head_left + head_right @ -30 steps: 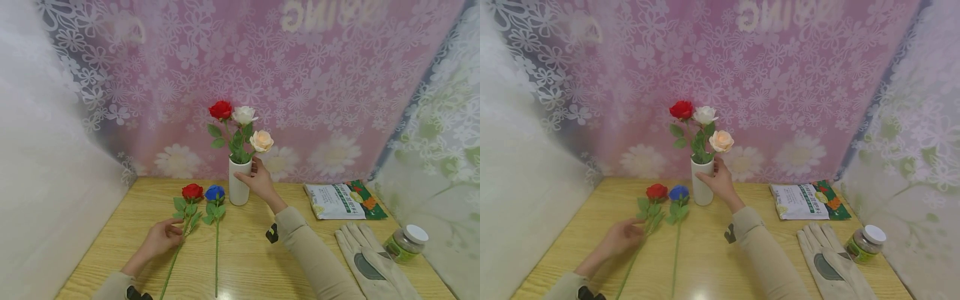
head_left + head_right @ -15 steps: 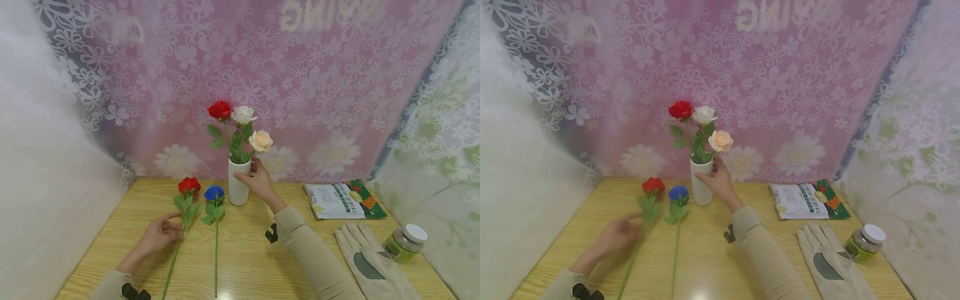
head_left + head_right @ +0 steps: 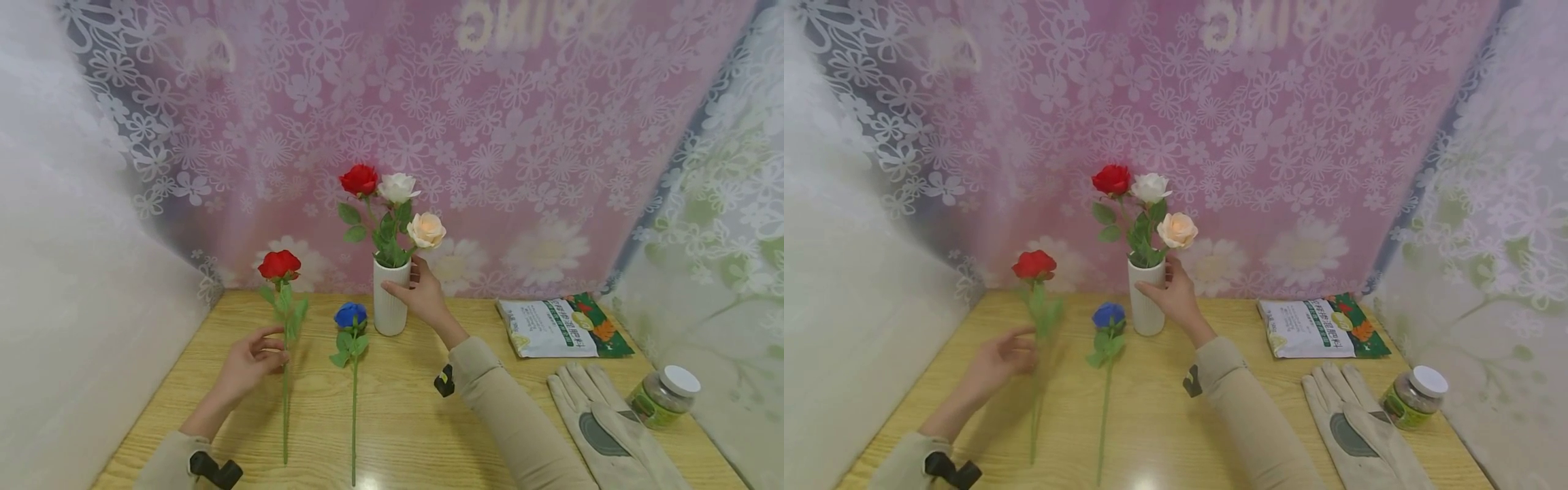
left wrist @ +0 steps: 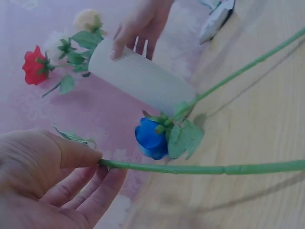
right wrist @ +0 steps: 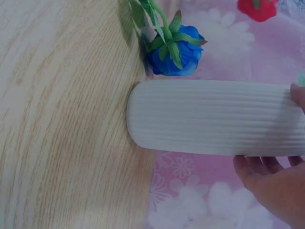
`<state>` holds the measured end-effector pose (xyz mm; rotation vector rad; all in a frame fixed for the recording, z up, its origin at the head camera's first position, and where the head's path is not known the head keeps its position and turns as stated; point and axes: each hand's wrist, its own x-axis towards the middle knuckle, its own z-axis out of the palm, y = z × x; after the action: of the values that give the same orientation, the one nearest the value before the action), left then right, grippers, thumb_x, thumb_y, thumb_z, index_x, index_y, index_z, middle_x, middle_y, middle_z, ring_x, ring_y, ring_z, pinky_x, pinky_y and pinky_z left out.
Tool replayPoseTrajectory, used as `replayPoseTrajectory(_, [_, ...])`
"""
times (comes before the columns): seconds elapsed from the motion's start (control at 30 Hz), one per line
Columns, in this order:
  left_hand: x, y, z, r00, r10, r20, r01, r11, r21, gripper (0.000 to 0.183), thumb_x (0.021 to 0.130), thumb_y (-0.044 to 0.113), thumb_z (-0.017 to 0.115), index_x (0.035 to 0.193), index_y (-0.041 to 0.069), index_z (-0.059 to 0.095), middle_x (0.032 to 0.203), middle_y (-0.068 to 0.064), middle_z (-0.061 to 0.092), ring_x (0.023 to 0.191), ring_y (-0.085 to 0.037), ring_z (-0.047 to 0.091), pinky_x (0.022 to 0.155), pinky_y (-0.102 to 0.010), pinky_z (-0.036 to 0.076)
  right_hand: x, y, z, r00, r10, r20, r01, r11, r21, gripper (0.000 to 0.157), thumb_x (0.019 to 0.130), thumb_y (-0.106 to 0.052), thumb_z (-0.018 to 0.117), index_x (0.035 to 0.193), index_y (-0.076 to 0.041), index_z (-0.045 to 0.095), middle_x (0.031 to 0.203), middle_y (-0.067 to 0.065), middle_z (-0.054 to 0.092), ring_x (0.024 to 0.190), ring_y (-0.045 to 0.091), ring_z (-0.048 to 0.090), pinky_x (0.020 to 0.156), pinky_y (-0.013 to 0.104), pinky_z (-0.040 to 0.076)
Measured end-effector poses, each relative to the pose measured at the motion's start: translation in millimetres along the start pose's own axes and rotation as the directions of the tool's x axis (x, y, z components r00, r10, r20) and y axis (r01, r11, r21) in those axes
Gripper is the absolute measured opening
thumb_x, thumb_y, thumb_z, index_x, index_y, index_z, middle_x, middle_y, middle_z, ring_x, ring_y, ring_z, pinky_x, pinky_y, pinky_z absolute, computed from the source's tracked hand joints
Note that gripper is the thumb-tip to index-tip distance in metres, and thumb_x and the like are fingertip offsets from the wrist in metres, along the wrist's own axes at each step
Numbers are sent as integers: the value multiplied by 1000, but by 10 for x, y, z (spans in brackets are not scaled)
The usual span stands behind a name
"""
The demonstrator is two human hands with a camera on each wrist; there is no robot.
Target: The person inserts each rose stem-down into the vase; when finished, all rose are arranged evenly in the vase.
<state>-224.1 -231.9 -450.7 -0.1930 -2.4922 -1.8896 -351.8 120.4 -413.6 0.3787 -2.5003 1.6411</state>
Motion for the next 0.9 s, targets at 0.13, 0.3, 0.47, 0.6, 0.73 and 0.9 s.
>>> replayPoseTrajectory(0.13, [51,84,-9,999,16,-40,-16,1000,-2,59,99,5,72,153,-1,48,115,-19,68,91,-13,74,80,-35,66,-1,3,2,1000,0,3,0,1000,-1,96,93,-43,81,166,-14,27,152,16,51,135,36,58,108,53,55])
replayPoseTrajectory(0.3, [136,245,4,995,48,-88,-51,998,-35,57,101,6,70,153,-1,46,112,-10,68,89,-6,72,79,-29,65,-2,9,-1,1000,-2,1,2,1000,0,97,92,-43,82,166,-14,27,152,16,52,135,36,58,108,53,55])
replayPoseTrajectory(0.47, [227,442,26,985,87,-151,-100,992,-78,54,103,8,68,151,-1,46,105,5,67,90,-5,72,81,-28,65,-4,11,0,1000,3,-5,-3,1000,-7,97,92,-45,82,166,-14,27,151,16,52,134,36,58,107,54,55])
replayPoseTrajectory(0.6, [288,587,33,972,127,-197,-152,981,-117,51,104,6,66,149,-3,45,106,5,65,91,-5,72,83,-30,66,-1,17,2,1000,6,-6,-6,1000,-15,97,92,-46,81,166,-14,27,151,16,52,134,36,58,107,54,55])
replayPoseTrajectory(0.73, [349,720,30,957,152,-248,-198,965,-172,46,103,1,64,146,-4,47,106,5,65,91,-7,73,82,-30,66,-2,16,3,1000,9,-2,-9,1000,-15,97,92,-46,81,166,-14,27,151,16,52,135,36,58,108,53,55])
replayPoseTrajectory(0.9, [439,897,46,936,158,-315,-239,941,-238,39,102,1,66,138,2,52,103,7,66,89,-11,73,81,-30,66,-9,3,3,1000,6,-5,-6,1000,-13,97,92,-45,81,166,-14,27,151,16,52,135,36,58,107,54,55])
